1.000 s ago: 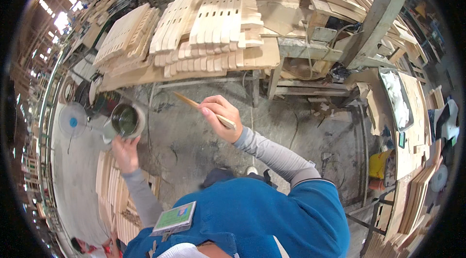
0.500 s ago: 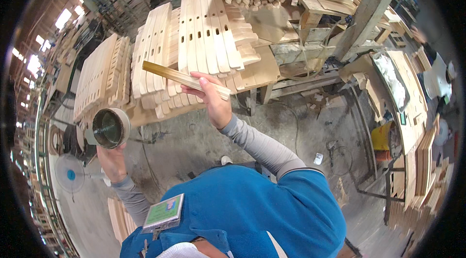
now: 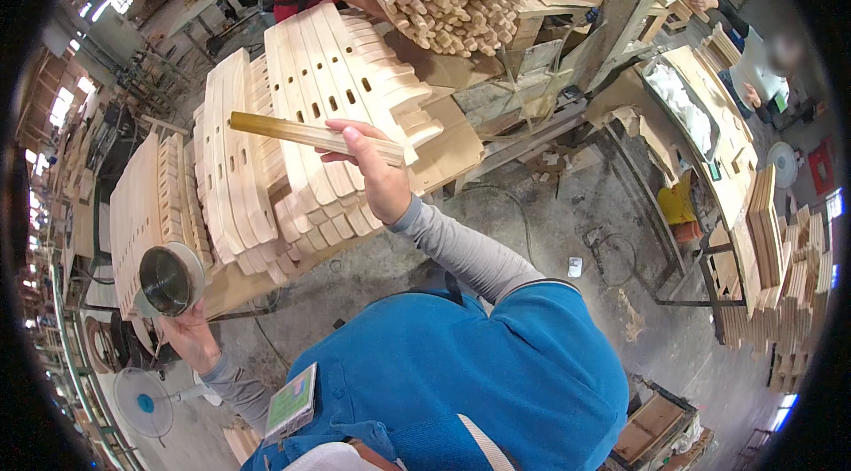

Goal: The person applies a light-colored liquid to the slots of stacked wooden chair parts using a small brush and container. They repeatedly dip the brush into the container and apply the liquid to multiple pieces, then stack the treated parts on a pile.

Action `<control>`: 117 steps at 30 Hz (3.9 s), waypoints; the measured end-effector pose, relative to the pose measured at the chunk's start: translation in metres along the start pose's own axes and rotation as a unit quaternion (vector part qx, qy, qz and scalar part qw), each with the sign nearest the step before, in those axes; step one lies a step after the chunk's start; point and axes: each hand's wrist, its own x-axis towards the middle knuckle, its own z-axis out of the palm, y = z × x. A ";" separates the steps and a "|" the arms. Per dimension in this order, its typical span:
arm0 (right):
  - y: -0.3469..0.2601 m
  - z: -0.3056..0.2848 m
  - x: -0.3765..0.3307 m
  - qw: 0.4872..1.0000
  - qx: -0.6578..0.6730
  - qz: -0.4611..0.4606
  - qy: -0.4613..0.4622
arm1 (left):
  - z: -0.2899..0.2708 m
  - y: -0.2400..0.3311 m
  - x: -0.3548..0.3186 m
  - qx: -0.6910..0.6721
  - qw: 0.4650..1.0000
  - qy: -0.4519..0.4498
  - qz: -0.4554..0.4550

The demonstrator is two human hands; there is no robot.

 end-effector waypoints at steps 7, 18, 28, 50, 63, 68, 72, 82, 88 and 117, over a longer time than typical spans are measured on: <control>-0.020 -0.021 0.028 1.000 -0.010 -0.012 0.007 | 0.016 -0.016 0.026 0.026 1.000 -0.011 0.010; -0.043 -0.054 0.027 0.998 -0.031 -0.041 0.047 | 0.042 -0.045 0.046 -0.034 0.995 -0.091 -0.020; -0.046 -0.060 0.025 0.994 -0.040 -0.046 0.094 | 0.042 -0.050 0.040 -0.027 0.994 -0.106 -0.020; 0.030 0.018 0.117 0.955 -0.053 0.061 -0.285 | 0.071 0.000 -0.025 0.001 0.986 0.160 0.043; 0.101 0.129 0.042 0.804 0.119 0.304 -0.498 | 0.108 0.004 -0.098 0.067 0.956 0.281 0.058; 0.107 0.156 -0.010 0.829 0.120 0.184 -0.515 | 0.108 0.005 -0.107 0.013 0.948 0.293 0.128; 0.112 0.154 -0.048 0.740 0.151 0.181 -0.630 | 0.085 0.010 -0.103 0.030 0.941 0.296 0.158; 0.159 0.249 -0.026 0.680 -0.065 -0.077 -0.726 | -0.012 0.069 -0.062 0.058 0.988 0.112 -0.091; 0.181 0.281 -0.035 0.643 -0.022 -0.173 -0.746 | -0.047 0.080 -0.022 0.047 0.977 -0.096 -0.187; 0.187 0.258 -0.058 0.824 -0.143 -0.262 -0.482 | -0.078 0.038 0.034 -0.092 0.993 -0.073 0.013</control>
